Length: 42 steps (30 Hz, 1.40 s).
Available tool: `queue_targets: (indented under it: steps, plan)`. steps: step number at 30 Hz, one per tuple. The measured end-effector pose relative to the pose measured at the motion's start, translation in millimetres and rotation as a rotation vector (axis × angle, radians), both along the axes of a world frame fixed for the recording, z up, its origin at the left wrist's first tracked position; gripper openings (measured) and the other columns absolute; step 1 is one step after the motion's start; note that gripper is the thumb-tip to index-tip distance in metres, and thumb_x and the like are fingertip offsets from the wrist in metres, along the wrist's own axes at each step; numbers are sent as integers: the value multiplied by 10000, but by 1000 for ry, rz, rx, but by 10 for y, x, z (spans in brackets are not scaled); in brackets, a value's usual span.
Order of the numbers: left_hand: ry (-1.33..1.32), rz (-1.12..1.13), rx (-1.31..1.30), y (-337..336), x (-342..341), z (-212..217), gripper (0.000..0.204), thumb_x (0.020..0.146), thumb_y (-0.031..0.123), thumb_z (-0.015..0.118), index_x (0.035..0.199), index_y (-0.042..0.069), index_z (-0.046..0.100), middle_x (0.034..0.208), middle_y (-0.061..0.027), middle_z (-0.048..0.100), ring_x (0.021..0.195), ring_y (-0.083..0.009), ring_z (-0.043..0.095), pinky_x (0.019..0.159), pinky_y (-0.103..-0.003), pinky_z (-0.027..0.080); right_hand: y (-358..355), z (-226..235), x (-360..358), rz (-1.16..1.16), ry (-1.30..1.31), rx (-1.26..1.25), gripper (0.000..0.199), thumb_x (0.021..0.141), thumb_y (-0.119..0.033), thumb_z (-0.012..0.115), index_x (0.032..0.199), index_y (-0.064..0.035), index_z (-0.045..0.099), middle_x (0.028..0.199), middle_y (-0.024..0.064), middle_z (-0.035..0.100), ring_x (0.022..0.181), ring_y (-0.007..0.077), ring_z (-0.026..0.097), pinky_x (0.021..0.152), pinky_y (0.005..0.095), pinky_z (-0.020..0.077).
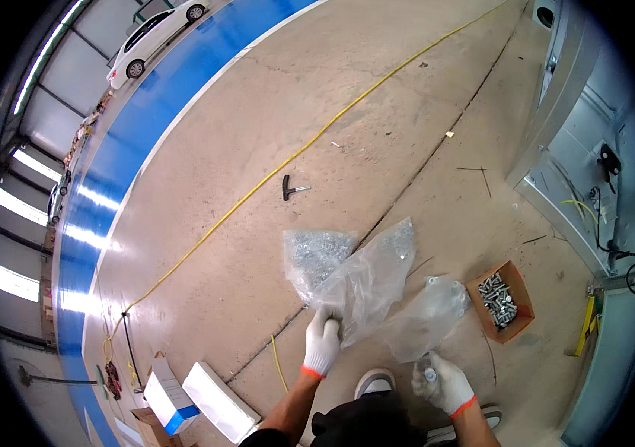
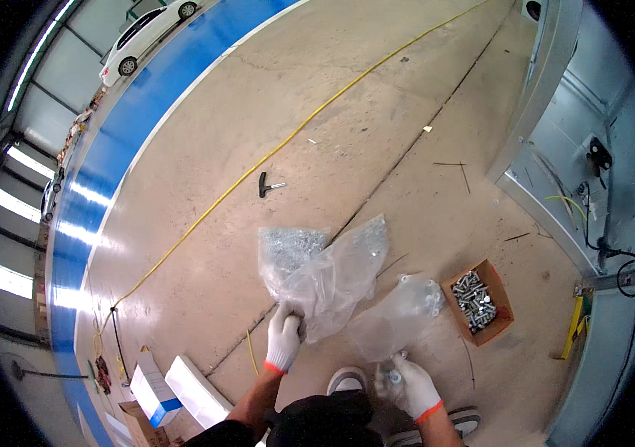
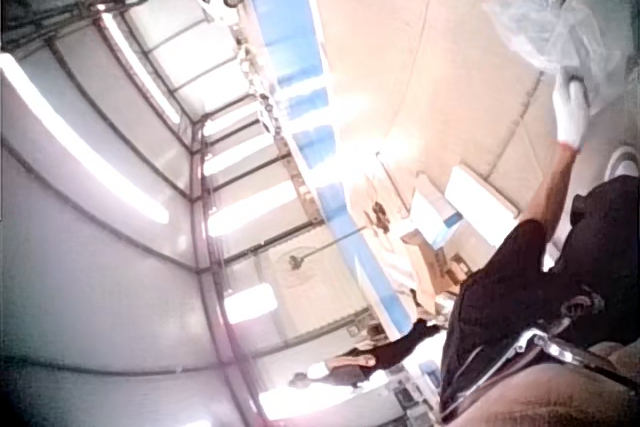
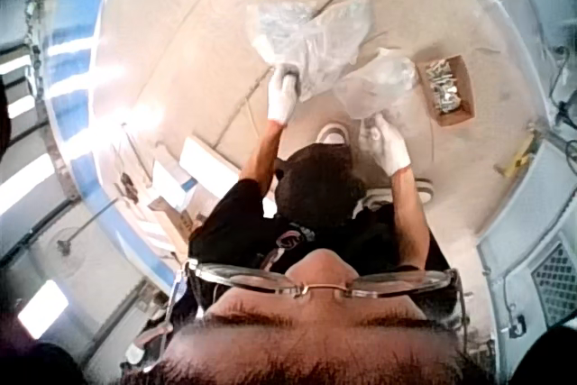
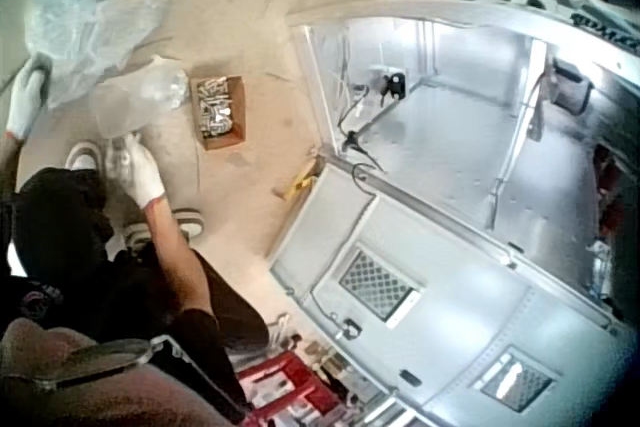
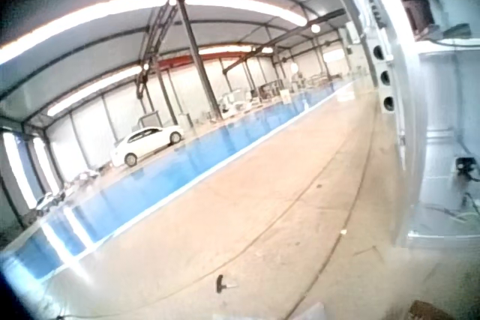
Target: The person installs a red insulated busbar into an electrical cabinet, aligning it with terminal connectors and securing it with a metal plate. They then sit on the floor to sort and handle nuts and washers from a plastic bag.
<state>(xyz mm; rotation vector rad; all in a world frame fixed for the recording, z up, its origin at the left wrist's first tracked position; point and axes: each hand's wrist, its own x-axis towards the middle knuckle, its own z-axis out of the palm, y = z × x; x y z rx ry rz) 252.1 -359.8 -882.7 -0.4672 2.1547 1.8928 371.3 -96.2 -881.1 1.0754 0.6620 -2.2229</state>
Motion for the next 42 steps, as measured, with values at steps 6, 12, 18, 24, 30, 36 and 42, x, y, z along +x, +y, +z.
queue_targets:
  steps: [6,12,18,24,30,36,42]
  plan:
    - [254,-308,-155,184,230,768,157,886,-13,435,962,-9,572,766,-56,577,644,-137,558,581,-286,462,-526,129,-669,-144,124,-540,730,1047,-559,318,1341,101,428,1311,297,527,1284,443,474,1137,558,356]
    - [462,-717,-455,373,79,975,158,866,86,618,1011,28,642,1043,-165,660,953,-347,662,846,-405,553,-718,-184,-668,14,269,-375,590,1049,-529,351,1322,-39,535,1312,150,587,1267,320,507,1089,481,389]
    - [667,-763,-448,506,196,832,226,866,156,663,1055,33,644,1104,-153,658,976,-331,655,856,-415,539,-659,34,-829,-43,187,-358,392,1055,-340,399,1157,-41,630,1099,138,689,1007,273,662,912,402,524]
    - [360,-433,-90,164,397,836,162,913,92,664,1056,24,699,981,-112,729,861,-199,715,772,-321,563,-814,205,-838,52,-26,70,320,1027,-332,487,840,-95,593,747,72,610,655,231,593,594,363,500]
    - [-17,404,38,-699,328,-677,209,982,53,519,1071,-71,662,969,-130,718,892,-168,687,783,-311,551,-253,275,-450,388,15,6,419,1021,-334,520,680,-139,376,573,11,341,461,137,301,432,285,231]
    - [379,-6,-850,-579,-690,-1223,268,906,214,604,1091,42,694,1053,-231,685,1040,-414,627,909,-454,495,484,25,225,434,-43,-146,309,1016,-322,573,839,-84,660,652,58,580,508,205,551,451,327,412]
    - [190,-294,-1023,-722,-1256,-1471,376,854,255,661,1159,34,656,1187,-235,627,1159,-422,553,975,-510,458,340,175,242,-230,-264,267,269,1012,-338,541,901,-98,589,865,111,623,821,228,623,683,362,545]
